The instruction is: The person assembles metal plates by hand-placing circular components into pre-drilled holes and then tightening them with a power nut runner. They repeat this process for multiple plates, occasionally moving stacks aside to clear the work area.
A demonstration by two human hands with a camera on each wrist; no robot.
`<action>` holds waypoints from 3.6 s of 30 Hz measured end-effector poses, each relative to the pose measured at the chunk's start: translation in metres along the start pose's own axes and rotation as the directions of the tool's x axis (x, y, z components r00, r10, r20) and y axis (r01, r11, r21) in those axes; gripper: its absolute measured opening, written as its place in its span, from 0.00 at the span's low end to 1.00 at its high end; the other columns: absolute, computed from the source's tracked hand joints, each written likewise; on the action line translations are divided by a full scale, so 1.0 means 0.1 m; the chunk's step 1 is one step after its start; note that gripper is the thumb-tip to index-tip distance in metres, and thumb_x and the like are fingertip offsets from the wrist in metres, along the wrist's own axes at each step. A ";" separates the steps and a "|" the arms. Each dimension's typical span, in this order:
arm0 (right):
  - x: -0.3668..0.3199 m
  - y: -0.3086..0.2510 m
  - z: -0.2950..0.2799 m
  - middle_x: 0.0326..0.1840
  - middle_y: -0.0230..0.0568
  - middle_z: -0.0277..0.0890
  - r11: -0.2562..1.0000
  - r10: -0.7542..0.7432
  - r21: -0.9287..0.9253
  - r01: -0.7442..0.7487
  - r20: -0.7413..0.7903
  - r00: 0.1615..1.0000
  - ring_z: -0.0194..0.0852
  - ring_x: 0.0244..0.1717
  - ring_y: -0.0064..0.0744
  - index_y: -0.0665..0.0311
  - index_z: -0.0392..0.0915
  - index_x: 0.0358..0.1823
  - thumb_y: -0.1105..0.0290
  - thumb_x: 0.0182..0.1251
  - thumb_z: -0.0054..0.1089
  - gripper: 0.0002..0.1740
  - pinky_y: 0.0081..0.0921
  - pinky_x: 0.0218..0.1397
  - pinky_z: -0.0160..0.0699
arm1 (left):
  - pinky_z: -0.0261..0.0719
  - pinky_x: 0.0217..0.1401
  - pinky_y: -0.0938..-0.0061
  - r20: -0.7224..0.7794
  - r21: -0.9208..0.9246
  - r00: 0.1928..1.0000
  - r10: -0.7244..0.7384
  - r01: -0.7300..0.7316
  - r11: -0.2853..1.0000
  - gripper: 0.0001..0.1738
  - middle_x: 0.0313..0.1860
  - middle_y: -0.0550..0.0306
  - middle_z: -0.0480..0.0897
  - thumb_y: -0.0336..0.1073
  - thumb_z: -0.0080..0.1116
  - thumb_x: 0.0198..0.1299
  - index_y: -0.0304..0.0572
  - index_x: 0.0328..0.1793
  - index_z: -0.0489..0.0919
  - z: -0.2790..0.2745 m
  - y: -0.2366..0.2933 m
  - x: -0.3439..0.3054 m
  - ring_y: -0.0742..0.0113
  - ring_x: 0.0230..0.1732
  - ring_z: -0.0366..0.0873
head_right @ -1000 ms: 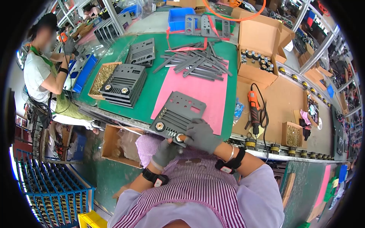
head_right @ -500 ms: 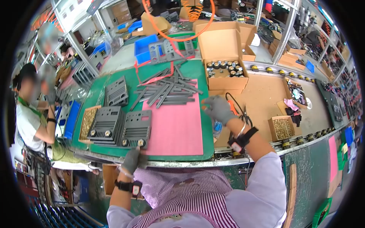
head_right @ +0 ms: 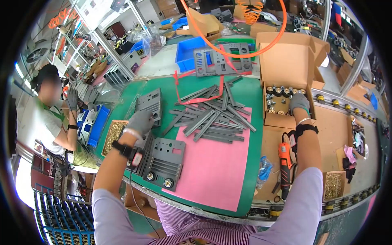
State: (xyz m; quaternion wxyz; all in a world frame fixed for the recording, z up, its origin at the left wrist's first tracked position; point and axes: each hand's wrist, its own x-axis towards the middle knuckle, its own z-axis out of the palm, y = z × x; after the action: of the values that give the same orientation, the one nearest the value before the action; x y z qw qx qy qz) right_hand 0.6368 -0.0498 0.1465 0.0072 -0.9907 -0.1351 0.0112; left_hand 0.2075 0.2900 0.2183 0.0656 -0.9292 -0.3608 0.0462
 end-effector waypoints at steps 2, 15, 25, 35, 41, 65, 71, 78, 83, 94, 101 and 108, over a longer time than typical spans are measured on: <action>0.01 -0.07 -0.05 0.49 0.52 0.76 0.998 -0.035 -0.043 0.037 0.032 0.999 0.75 0.52 0.46 0.64 0.79 0.45 0.70 0.60 0.50 0.14 0.39 0.52 0.75 | 0.77 0.45 0.60 0.075 0.174 0.996 -0.039 0.026 0.984 0.12 0.39 0.46 0.81 0.38 0.53 0.52 0.45 0.40 0.81 0.20 0.01 0.25 0.49 0.43 0.79; -0.10 -0.20 0.04 0.52 0.49 0.74 0.980 -0.180 -0.090 0.179 -0.009 0.984 0.74 0.52 0.47 0.61 0.74 0.50 0.68 0.65 0.43 0.16 0.40 0.53 0.74 | 0.77 0.27 0.62 -0.413 0.323 0.803 0.429 -0.311 0.894 0.18 0.35 0.53 0.76 0.31 0.53 0.50 0.47 0.50 0.72 0.11 0.01 0.13 0.55 0.31 0.78; -0.10 -0.21 0.09 0.49 0.52 0.75 0.989 -0.137 -0.058 0.134 -0.064 0.988 0.75 0.51 0.46 0.59 0.68 0.54 0.69 0.66 0.37 0.17 0.42 0.50 0.76 | 0.73 0.24 0.68 0.154 -0.133 0.444 0.883 -0.876 0.464 0.11 0.30 0.51 0.76 0.36 0.49 0.52 0.46 0.40 0.76 -0.18 1.65 -2.22 0.58 0.29 0.77; -0.77 -0.24 -0.51 0.53 0.52 0.72 0.878 -0.252 0.371 0.302 -0.179 0.951 0.72 0.53 0.49 0.50 0.64 0.60 0.68 0.59 0.52 0.25 0.39 0.55 0.71 | 0.72 0.31 0.68 -0.160 -0.158 0.606 0.779 -0.795 0.586 0.10 0.28 0.62 0.74 0.38 0.50 0.51 0.50 0.40 0.75 0.85 1.78 -2.80 0.65 0.33 0.75; -2.06 -0.68 -0.25 0.43 0.48 0.76 0.517 -0.848 0.292 0.805 0.048 0.528 0.76 0.45 0.46 0.47 0.68 0.56 0.70 0.57 0.52 0.23 0.36 0.46 0.75 | 0.70 0.37 0.67 -0.258 -0.232 0.686 0.680 -0.727 0.646 0.07 0.29 0.63 0.74 0.36 0.51 0.48 0.52 0.35 0.75 0.87 1.72 -2.91 0.64 0.34 0.74; -3.99 -0.44 -0.27 0.54 0.44 0.69 -0.343 -0.896 0.711 -0.614 -0.051 0.442 0.70 0.55 0.35 0.69 0.62 0.60 0.60 0.60 0.58 0.30 0.35 0.59 0.71 | 0.76 0.34 0.64 -0.713 -0.639 0.699 0.054 -0.679 0.362 0.14 0.41 0.53 0.74 0.33 0.61 0.48 0.44 0.43 0.75 0.01 1.38 -2.95 0.52 0.35 0.76; -4.11 -0.48 -0.11 0.40 0.37 0.75 -0.184 -0.868 0.770 -0.611 0.164 0.468 0.75 0.38 0.28 0.67 0.71 0.49 0.57 0.64 0.52 0.21 0.25 0.41 0.76 | 0.77 0.41 0.65 -0.690 -0.624 0.712 0.129 -0.675 0.393 0.17 0.46 0.43 0.74 0.33 0.64 0.46 0.41 0.43 0.74 0.12 1.44 -3.02 0.47 0.42 0.77; -4.33 -0.61 -0.14 0.25 0.44 0.72 0.257 -0.622 0.768 0.587 -0.333 0.708 0.72 0.27 0.43 0.64 0.73 0.35 0.56 0.57 0.54 0.17 0.33 0.31 0.70 | 0.75 0.36 0.66 -0.404 -0.910 0.915 0.015 -0.403 0.096 0.15 0.39 0.52 0.76 0.37 0.59 0.54 0.39 0.44 0.71 0.54 1.55 -3.13 0.57 0.37 0.76; -4.52 -0.64 -0.22 0.32 0.44 0.70 0.103 -0.688 0.434 0.895 -0.618 0.379 0.72 0.32 0.44 0.62 0.71 0.36 0.59 0.54 0.57 0.15 0.36 0.33 0.71 | 0.72 0.33 0.74 0.014 -0.567 0.911 0.413 0.348 -0.747 0.18 0.35 0.58 0.77 0.47 0.48 0.64 0.39 0.49 0.72 0.72 1.43 -3.20 0.70 0.31 0.73; -4.48 -0.48 0.01 0.35 0.40 0.75 0.244 -0.830 0.631 0.736 -0.257 0.496 0.75 0.36 0.39 0.59 0.75 0.46 0.58 0.53 0.58 0.20 0.33 0.37 0.75 | 0.72 0.36 0.72 0.038 -0.361 0.887 0.461 0.442 -0.821 0.22 0.42 0.53 0.78 0.48 0.45 0.65 0.37 0.54 0.70 1.12 1.43 -3.31 0.67 0.35 0.75; -4.46 -0.54 0.20 0.50 0.46 0.68 0.079 -0.865 0.489 0.869 -0.399 0.304 0.70 0.49 0.50 0.58 0.68 0.50 0.65 0.50 0.56 0.22 0.39 0.48 0.74 | 0.70 0.36 0.75 0.011 -0.331 0.889 0.458 0.435 -0.837 0.23 0.41 0.57 0.77 0.50 0.42 0.66 0.39 0.57 0.68 1.07 1.36 -3.33 0.69 0.34 0.74; -4.51 -0.59 0.10 0.49 0.48 0.68 0.038 -0.886 0.544 0.838 -0.370 0.280 0.69 0.50 0.51 0.62 0.68 0.49 0.66 0.51 0.55 0.22 0.40 0.51 0.72 | 0.70 0.35 0.76 0.073 -0.331 0.903 0.423 0.422 -0.844 0.25 0.40 0.58 0.77 0.52 0.43 0.65 0.41 0.57 0.68 1.03 1.37 -3.32 0.70 0.35 0.73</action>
State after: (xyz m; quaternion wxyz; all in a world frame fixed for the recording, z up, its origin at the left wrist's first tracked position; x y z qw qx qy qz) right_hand 0.1862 -0.1140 0.1471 0.3535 -0.6292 -0.6870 0.0846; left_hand 0.0409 -0.0252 0.1084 -0.9603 -0.2131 -0.1197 -0.1343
